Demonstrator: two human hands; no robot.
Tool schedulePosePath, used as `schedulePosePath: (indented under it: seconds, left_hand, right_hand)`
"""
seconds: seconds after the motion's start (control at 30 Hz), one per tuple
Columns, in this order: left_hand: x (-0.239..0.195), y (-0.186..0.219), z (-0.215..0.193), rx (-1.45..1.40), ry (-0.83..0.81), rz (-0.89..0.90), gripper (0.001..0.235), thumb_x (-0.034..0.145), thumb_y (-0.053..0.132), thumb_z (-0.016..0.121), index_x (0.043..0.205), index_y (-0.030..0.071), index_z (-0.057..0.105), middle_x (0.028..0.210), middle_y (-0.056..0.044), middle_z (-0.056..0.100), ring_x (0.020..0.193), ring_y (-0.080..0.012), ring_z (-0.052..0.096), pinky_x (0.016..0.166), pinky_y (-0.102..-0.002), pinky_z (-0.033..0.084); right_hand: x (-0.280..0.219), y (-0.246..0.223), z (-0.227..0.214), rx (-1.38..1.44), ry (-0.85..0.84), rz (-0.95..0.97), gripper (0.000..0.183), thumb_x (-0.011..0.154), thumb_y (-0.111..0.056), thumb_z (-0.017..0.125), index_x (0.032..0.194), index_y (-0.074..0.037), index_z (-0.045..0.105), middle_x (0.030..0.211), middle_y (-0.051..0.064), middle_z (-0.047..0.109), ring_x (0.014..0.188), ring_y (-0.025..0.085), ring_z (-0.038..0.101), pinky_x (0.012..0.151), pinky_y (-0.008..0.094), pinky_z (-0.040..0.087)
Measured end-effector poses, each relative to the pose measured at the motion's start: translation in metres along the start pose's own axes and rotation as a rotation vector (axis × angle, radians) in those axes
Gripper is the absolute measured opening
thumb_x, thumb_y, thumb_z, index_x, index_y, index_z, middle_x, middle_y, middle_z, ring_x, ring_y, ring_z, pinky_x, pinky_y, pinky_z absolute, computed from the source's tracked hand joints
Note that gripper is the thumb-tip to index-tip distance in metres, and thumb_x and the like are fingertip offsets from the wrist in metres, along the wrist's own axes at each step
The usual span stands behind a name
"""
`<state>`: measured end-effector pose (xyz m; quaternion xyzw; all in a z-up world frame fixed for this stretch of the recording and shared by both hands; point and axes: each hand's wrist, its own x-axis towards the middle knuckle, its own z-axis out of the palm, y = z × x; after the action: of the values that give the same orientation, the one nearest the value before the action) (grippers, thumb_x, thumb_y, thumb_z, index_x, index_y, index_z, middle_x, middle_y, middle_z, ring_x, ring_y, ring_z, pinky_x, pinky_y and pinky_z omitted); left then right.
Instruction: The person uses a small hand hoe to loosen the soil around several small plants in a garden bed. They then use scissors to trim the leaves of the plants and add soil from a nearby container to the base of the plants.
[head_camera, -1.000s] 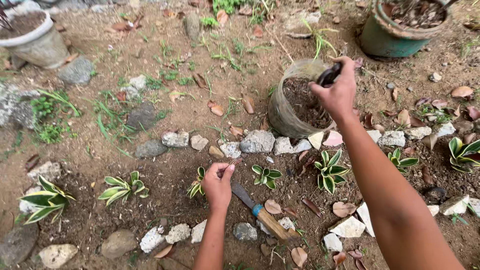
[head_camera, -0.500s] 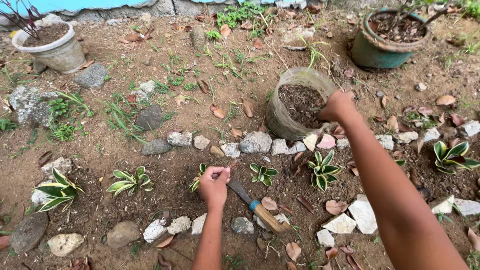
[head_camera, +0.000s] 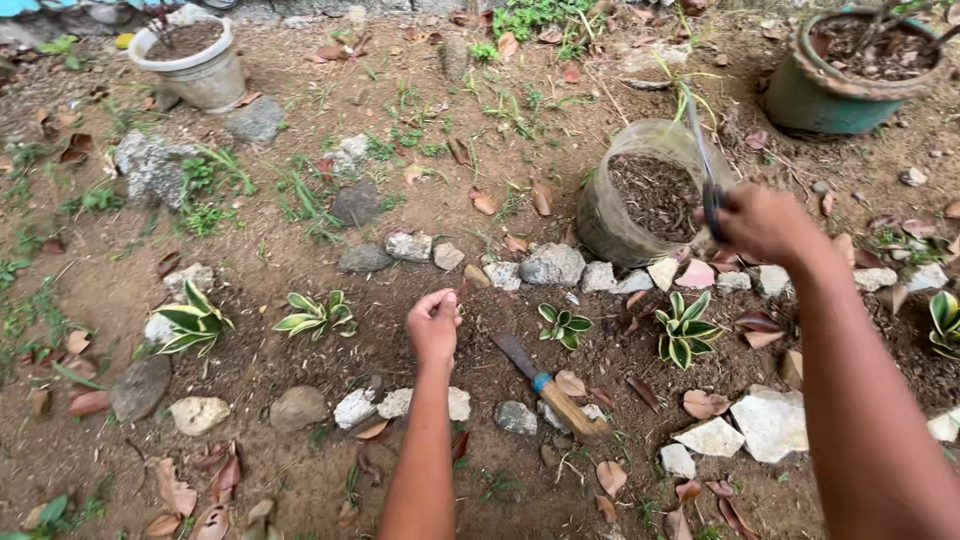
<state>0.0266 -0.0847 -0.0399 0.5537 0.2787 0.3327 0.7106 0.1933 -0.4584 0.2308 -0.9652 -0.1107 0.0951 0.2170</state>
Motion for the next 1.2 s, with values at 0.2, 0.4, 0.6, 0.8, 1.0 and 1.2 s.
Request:
schedulePosePath:
  seconds: [0.2,0.4,0.6,0.8,1.0,1.2]
  left_hand:
    - [-0.003,-0.024,-0.009,-0.033,-0.039,-0.119,0.015,0.096,0.009,0.066,0.104,-0.004,0.069,0.082,-0.006,0.068,0.065,-0.0114,0.063,0.057,-0.026,0.056]
    - [-0.026,-0.051,-0.020,-0.121,0.023,-0.180,0.017,0.096,0.004,0.061,0.108,-0.003,0.070,0.087,-0.006,0.069,0.068,-0.0122,0.065,0.059,-0.026,0.058]
    - [-0.036,-0.042,-0.032,-0.236,0.058,-0.143,0.020,0.092,0.000,0.067,0.112,-0.004,0.072,0.095,-0.008,0.074,0.072,-0.0102,0.065,0.061,-0.023,0.056]
    - [-0.043,-0.040,-0.019,-0.182,-0.011,-0.256,0.022,0.086,-0.006,0.070,0.107,-0.011,0.073,0.087,-0.012,0.073,0.065,-0.0125,0.065,0.056,-0.023,0.053]
    - [-0.051,-0.056,-0.012,-0.207,-0.022,-0.333,0.020,0.086,-0.003,0.070,0.105,-0.009,0.071,0.084,-0.010,0.071,0.064,-0.0128,0.066,0.056,-0.024,0.057]
    - [-0.056,-0.045,-0.015,0.021,-0.007,-0.299,0.019,0.088,0.004,0.074,0.105,-0.005,0.075,0.083,-0.009,0.074,0.061,-0.0103,0.062,0.054,-0.024,0.052]
  right_hand:
    - [-0.055,-0.020,0.140,0.285,-0.115,-0.297,0.016,0.096,-0.013,0.059,0.096,-0.006,0.073,0.102,0.006,0.069,0.090,0.016,0.066,0.083,0.038,0.056]
    - [-0.116,-0.035,0.286,0.684,-0.559,-0.104,0.020,0.094,-0.026,0.064,0.092,-0.007,0.068,0.076,0.005,0.056,0.064,0.015,0.050,0.058,0.030,0.044]
    - [-0.119,-0.022,0.351,0.370,-0.430,-0.197,0.071,0.076,-0.076,0.063,0.094,-0.008,0.066,0.077,0.001,0.055,0.072,0.017,0.063,0.065,0.035,0.055]
    - [-0.121,-0.036,0.358,0.415,-0.439,-0.147,0.074,0.071,-0.081,0.062,0.095,-0.011,0.064,0.075,0.003,0.062,0.072,0.019,0.067,0.064,0.036,0.053]
    - [-0.116,-0.050,0.349,0.394,-0.363,-0.104,0.072,0.075,-0.076,0.063,0.084,-0.004,0.066,0.065,0.004,0.063,0.063,0.019,0.064,0.059,0.035,0.049]
    - [-0.121,-0.050,0.360,0.376,-0.354,-0.122,0.068,0.080,-0.072,0.063,0.082,-0.004,0.068,0.062,0.007,0.060,0.062,0.022,0.062,0.061,0.039,0.049]
